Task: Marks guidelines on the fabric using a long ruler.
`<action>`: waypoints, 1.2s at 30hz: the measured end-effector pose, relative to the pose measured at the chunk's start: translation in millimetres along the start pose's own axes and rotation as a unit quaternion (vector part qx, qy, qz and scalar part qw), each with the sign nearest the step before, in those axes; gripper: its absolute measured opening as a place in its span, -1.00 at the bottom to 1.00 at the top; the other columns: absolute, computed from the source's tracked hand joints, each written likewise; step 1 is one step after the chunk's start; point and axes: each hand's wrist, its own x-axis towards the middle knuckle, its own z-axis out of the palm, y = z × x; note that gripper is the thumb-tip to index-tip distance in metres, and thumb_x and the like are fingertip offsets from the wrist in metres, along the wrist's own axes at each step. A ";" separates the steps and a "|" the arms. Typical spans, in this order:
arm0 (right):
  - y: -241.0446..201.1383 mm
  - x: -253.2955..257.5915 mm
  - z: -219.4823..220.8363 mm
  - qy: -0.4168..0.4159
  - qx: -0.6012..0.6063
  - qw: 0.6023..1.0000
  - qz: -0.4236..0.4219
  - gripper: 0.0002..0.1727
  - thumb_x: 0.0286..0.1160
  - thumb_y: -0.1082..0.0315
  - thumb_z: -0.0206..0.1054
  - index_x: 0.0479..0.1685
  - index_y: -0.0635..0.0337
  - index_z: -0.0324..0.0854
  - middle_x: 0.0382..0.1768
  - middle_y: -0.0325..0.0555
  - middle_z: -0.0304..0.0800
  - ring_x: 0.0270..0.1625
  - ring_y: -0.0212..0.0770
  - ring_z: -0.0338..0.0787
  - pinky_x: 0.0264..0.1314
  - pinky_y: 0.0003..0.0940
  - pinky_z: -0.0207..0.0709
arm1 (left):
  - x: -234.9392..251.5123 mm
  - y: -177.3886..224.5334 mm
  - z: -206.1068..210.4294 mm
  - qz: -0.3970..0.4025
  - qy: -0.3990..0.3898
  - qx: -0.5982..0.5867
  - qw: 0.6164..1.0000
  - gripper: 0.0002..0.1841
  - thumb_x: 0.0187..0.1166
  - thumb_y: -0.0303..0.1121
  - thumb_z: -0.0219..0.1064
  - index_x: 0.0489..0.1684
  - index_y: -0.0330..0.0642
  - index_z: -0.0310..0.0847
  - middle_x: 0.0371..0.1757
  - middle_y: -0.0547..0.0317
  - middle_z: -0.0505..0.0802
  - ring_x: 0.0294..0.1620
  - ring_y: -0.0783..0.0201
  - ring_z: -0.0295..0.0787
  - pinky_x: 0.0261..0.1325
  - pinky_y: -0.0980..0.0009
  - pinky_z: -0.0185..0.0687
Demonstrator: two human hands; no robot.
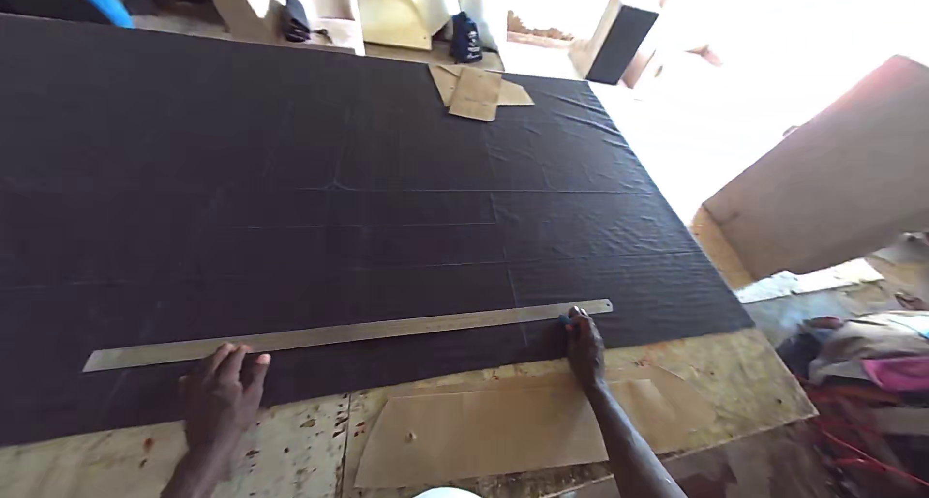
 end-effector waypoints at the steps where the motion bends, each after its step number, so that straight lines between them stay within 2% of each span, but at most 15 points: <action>1: 0.7 -0.2 -1.1 -0.001 0.004 1.000 -0.001 -0.70 0.73 0.32 0.19 0.26 0.25 0.66 0.48 0.02 0.68 0.62 -0.02 0.57 0.70 0.02 0.40 | 1.9 1.1 -0.7 0.000 -0.005 -0.004 1.000 -0.27 0.74 0.27 -0.06 0.48 -0.20 0.60 0.61 -0.24 0.57 0.71 -0.25 0.35 0.75 -0.34 -0.01; 5: 3.5 1.5 0.4 -0.007 0.005 1.000 0.003 -0.73 0.74 0.29 0.19 0.18 0.23 0.68 0.49 -0.03 0.68 0.64 -0.06 0.55 0.72 0.02 0.38 | 10.3 4.3 -3.0 0.009 -0.028 0.010 1.000 -0.25 0.70 0.32 -0.04 0.58 -0.09 0.55 0.57 -0.34 0.57 0.64 -0.38 0.39 0.70 -0.41 0.00; 8: 1.6 5.2 -8.5 -0.044 -0.028 0.998 0.026 -0.63 0.75 0.26 0.18 0.40 0.19 0.63 0.51 -0.01 0.66 0.58 0.00 0.61 0.66 0.10 0.43 | 15.9 15.0 -11.3 0.019 -0.066 0.018 0.997 -0.43 0.72 0.15 0.13 0.48 -0.04 0.65 0.47 -0.38 0.63 0.56 -0.42 0.46 0.62 -0.47 0.08; 11: -16.2 13.0 -33.1 -0.096 -0.039 0.994 0.036 -0.59 0.75 0.28 0.19 0.51 0.12 0.58 0.40 0.07 0.73 0.38 0.09 0.76 0.46 0.21 0.58 | 21.5 32.8 -24.4 -0.004 -0.092 0.025 0.995 -0.57 0.65 0.03 0.33 0.32 0.02 0.77 0.36 -0.27 0.73 0.44 -0.31 0.60 0.55 -0.42 0.26; 13: -8.8 14.0 -34.7 -0.056 -0.020 0.997 -0.038 -0.63 0.78 0.31 0.16 0.37 0.32 0.66 0.19 0.22 0.83 0.20 0.11 0.84 0.31 0.08 0.66 | 21.9 42.1 -28.9 -0.042 -0.100 0.036 0.993 -0.58 0.61 0.07 0.36 0.30 0.11 0.78 0.40 -0.19 0.72 0.47 -0.22 0.58 0.60 -0.36 0.24; 14: 5.1 15.1 -15.5 0.043 -0.007 0.995 -0.089 -0.66 0.65 0.32 0.23 0.11 0.40 0.77 -0.07 0.26 0.89 -0.05 0.10 0.89 0.07 -0.01 0.75 | 21.6 44.4 -30.9 -0.064 -0.108 0.048 0.991 -0.55 0.59 0.14 0.33 0.33 0.18 0.77 0.43 -0.15 0.71 0.51 -0.18 0.55 0.64 -0.34 0.20; 15: -14.4 20.9 -36.8 -0.109 -0.022 0.994 0.012 -0.60 0.76 0.30 0.16 0.41 0.34 0.62 0.27 0.25 0.78 0.32 0.11 0.77 0.46 0.03 0.57 | 21.7 44.8 -31.6 -0.081 -0.118 0.058 0.988 -0.51 0.59 0.21 0.29 0.38 0.23 0.74 0.50 -0.14 0.67 0.58 -0.18 0.49 0.67 -0.35 0.13; 16: -13.2 25.8 -35.6 -0.138 -0.011 0.990 0.035 -0.57 0.73 0.32 0.17 0.47 0.36 0.56 0.37 0.31 0.69 0.44 0.20 0.68 0.57 0.16 0.45 | 22.4 44.2 -30.2 -0.090 -0.128 0.063 0.986 -0.47 0.59 0.25 0.25 0.42 0.26 0.70 0.55 -0.14 0.62 0.63 -0.19 0.42 0.70 -0.38 0.07; 18: -20.6 31.6 -18.5 -0.107 0.017 0.994 -0.016 -0.57 0.69 0.36 0.16 0.40 0.49 0.54 0.47 0.42 0.59 0.57 0.29 0.57 0.68 0.16 0.32 | 24.0 44.1 -26.7 -0.099 -0.142 0.061 0.983 -0.41 0.60 0.29 0.20 0.51 0.25 0.64 0.64 -0.20 0.53 0.71 -0.22 0.32 0.72 -0.41 -0.03; 20: -71.5 33.6 -3.5 -0.128 0.076 0.988 -0.042 -0.56 0.67 0.39 0.20 0.39 0.58 0.51 0.45 0.47 0.57 0.55 0.22 0.57 0.65 0.00 0.39 | 23.5 44.8 -26.6 -0.109 -0.156 0.056 0.980 -0.37 0.61 0.30 0.17 0.58 0.24 0.58 0.70 -0.20 0.45 0.77 -0.21 0.22 0.76 -0.39 -0.10; 21: -103.5 31.9 8.4 -0.155 0.119 0.980 -0.045 -0.55 0.65 0.41 0.23 0.39 0.58 0.49 0.40 0.45 0.60 0.48 0.16 0.63 0.55 -0.03 0.50 | 22.9 44.1 -26.3 -0.112 -0.163 0.055 0.979 -0.36 0.62 0.31 0.15 0.60 0.24 0.56 0.73 -0.19 0.41 0.80 -0.20 0.15 0.77 -0.38 -0.15; 24: -214.1 24.2 65.2 -0.219 0.209 0.949 -0.094 -0.69 0.54 0.42 0.36 0.17 0.44 0.64 0.02 0.19 0.81 0.03 -0.04 0.85 0.11 -0.04 0.77 | 24.0 42.0 -25.7 -0.111 -0.181 0.050 0.976 -0.32 0.64 0.32 0.09 0.67 0.22 0.48 0.80 -0.22 0.30 0.86 -0.21 0.01 0.80 -0.40 -0.31; 27: -339.7 19.7 124.2 -0.313 0.258 0.903 -0.144 -0.79 0.53 0.34 0.40 0.02 0.25 0.73 -0.20 -0.10 0.87 -0.18 -0.23 0.87 -0.04 -0.16 0.81 | 24.3 41.1 -23.2 -0.112 -0.200 0.043 0.972 -0.28 0.67 0.35 -0.02 0.73 0.18 0.40 0.84 -0.24 0.21 0.89 -0.24 -0.10 0.81 -0.40 -0.41; 32: -514.4 14.2 219.9 -0.437 0.254 0.841 -0.194 -0.79 0.51 0.25 0.49 0.00 0.14 0.77 -0.21 -0.17 0.89 -0.20 -0.25 0.86 -0.02 -0.16 0.78 | 21.0 43.1 -29.4 -0.105 -0.165 0.000 0.981 -0.30 0.66 0.26 0.08 0.69 0.06 0.45 0.80 -0.32 0.28 0.88 -0.29 -0.06 0.80 -0.43 -0.40; 36: -604.0 -3.3 276.3 -0.455 0.192 0.826 -0.271 -0.76 0.57 0.24 0.42 0.10 0.10 0.77 -0.14 -0.01 0.88 -0.15 -0.03 0.87 -0.03 0.13 0.75 | 17.0 44.0 -32.8 -0.108 -0.176 -0.012 0.978 -0.30 0.69 0.24 0.03 0.69 0.01 0.42 0.85 -0.27 0.21 0.91 -0.28 -0.18 0.81 -0.41 -0.53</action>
